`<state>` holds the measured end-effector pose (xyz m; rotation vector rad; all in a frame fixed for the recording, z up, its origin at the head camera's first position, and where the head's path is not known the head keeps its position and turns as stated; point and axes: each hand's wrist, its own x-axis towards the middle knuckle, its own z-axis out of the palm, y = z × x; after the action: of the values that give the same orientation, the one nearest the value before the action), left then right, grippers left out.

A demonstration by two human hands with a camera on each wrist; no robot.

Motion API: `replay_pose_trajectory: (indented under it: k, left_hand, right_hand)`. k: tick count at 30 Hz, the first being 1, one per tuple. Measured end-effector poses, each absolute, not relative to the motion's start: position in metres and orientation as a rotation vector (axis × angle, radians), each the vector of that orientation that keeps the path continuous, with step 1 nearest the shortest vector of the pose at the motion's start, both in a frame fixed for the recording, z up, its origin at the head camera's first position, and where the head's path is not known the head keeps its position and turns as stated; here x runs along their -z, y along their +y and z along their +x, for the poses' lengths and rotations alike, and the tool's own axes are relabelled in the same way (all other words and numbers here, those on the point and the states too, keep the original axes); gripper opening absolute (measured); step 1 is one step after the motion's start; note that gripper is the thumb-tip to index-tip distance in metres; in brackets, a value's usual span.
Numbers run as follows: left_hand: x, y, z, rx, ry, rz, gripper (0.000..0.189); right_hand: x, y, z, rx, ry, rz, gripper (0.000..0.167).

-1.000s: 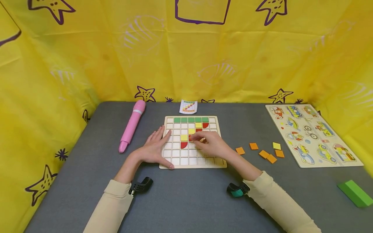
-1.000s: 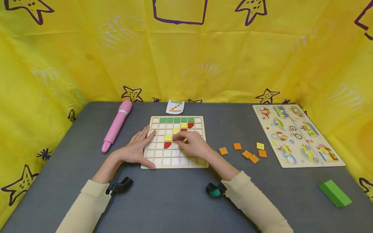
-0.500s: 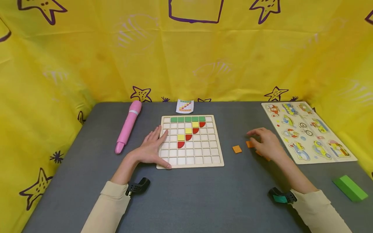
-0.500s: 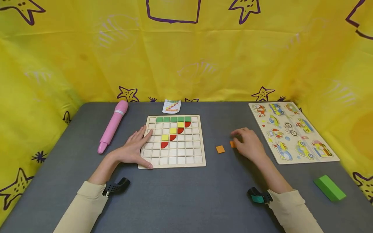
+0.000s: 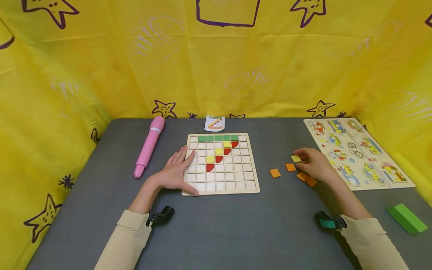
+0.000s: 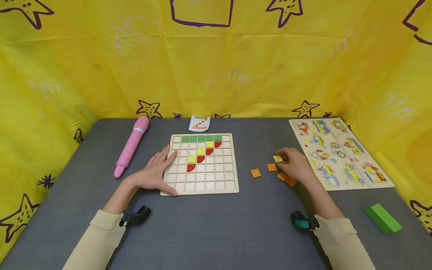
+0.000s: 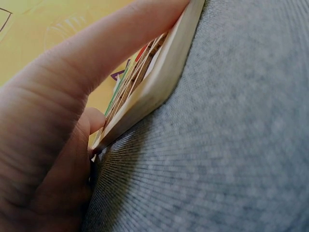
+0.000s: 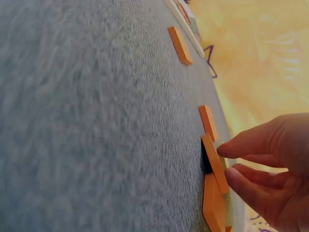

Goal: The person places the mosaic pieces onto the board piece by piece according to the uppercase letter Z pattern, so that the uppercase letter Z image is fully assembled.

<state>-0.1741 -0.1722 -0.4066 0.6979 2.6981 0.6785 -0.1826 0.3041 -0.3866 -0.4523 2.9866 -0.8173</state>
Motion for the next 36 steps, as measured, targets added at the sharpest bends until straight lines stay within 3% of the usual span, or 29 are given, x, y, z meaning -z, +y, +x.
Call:
replay_pose_trajectory:
  k: [9, 18, 36]
  left_hand:
    - [0.408, -0.173, -0.175, -0.679, 2.693, 0.708, 0.138]
    - [0.408, -0.172, -0.175, -0.657, 2.704, 0.711, 0.138]
    - [0.408, -0.173, -0.175, -0.659, 2.701, 0.680, 0.137]
  right_hand:
    - [0.389, 0.298, -0.188, 0.811, 3.040, -0.445, 0.025]
    - [0.388, 0.282, -0.199, 0.774, 3.042, -0.424, 0.029]
    - [0.383, 0.131, -0.197, 1.033, 2.758, -0.789, 0.022]
